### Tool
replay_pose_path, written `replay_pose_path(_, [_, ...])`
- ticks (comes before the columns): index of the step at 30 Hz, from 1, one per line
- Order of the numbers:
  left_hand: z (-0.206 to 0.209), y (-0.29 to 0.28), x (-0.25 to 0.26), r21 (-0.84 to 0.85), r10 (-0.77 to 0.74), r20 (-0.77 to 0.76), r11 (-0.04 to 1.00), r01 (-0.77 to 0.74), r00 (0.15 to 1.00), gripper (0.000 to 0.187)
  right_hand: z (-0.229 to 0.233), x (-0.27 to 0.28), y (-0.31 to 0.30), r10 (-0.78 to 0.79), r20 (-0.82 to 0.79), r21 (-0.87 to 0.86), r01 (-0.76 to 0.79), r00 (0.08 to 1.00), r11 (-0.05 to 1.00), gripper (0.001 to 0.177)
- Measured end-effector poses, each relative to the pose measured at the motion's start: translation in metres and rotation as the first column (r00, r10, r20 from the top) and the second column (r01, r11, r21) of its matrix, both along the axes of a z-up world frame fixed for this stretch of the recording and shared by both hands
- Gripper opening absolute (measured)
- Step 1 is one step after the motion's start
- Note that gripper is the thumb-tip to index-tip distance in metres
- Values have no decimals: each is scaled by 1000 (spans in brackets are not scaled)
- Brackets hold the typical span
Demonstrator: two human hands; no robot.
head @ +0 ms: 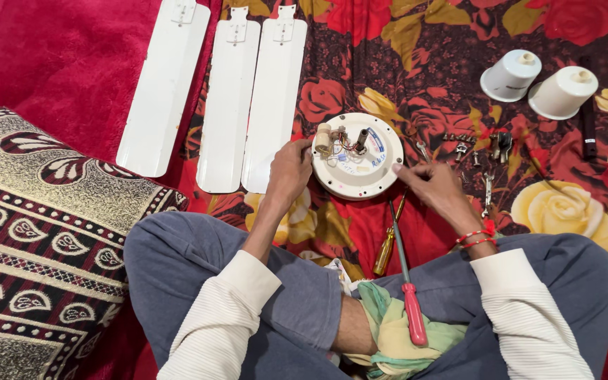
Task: The person disassembles a ceiling fan motor housing, removes the top cap, and uses a screwdriver to adjust internal components and wiring. They then reassemble the housing and tighten the screws.
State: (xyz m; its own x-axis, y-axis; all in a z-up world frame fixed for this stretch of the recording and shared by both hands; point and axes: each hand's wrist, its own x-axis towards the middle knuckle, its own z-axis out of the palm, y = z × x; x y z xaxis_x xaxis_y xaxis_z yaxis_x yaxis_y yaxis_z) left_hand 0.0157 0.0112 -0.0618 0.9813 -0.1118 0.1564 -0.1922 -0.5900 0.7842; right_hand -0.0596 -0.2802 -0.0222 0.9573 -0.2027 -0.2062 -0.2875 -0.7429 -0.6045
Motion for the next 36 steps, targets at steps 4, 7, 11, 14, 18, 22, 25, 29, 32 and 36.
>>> replay_pose_path(4, [8, 0, -3, 28, -8, -66, 1000, 10, 998, 28, -4, -3, 5, -5, 97, 81, -3, 995, 997, 44])
replay_pose_path(7, [14, 1, -7, 42, -17, -60, 999, 20, 998, 29, -12, -2, 4, -46, 65, 163, 35, 997, 986, 39])
replay_pose_path(11, [24, 3, -12, 101, 1, -116, 995, 11, 993, 29, -26, 6, 1, -69, 145, 266, 28, 987, 964, 30])
replay_pose_path(14, [34, 10, -19, 137, -58, -236, 986, 92, 970, 32, -34, 22, 5, -167, 310, 356, 49, 936, 933, 30])
replay_pose_path(18, [43, 17, -22, -269, -309, -664, 948, 168, 680, 39, -32, 32, 7, -101, 527, 165, 15, 844, 986, 33])
replay_pose_path(22, [32, 24, -16, 27, 3, -532, 1000, 14, 847, 35, -21, 18, -3, -9, 507, 38, -11, 862, 999, 33])
replay_pose_path(25, [15, 25, -6, 190, 63, -71, 981, -48, 996, 33, -13, 9, -4, 47, 274, -41, -37, 961, 998, 40])
replay_pose_path(29, [-7, 13, 3, 29, -114, 30, 993, 113, 993, 49, -16, 8, 0, 96, 128, -5, -97, 987, 995, 51])
replay_pose_path(32, [-9, 3, -3, 122, -84, 27, 989, 80, 996, 50, -26, 11, -3, 89, 124, -2, -89, 988, 996, 48])
replay_pose_path(36, [12, 7, -5, 55, -50, -295, 996, 70, 954, 35, -36, 20, -4, 21, 369, 20, -31, 929, 999, 40])
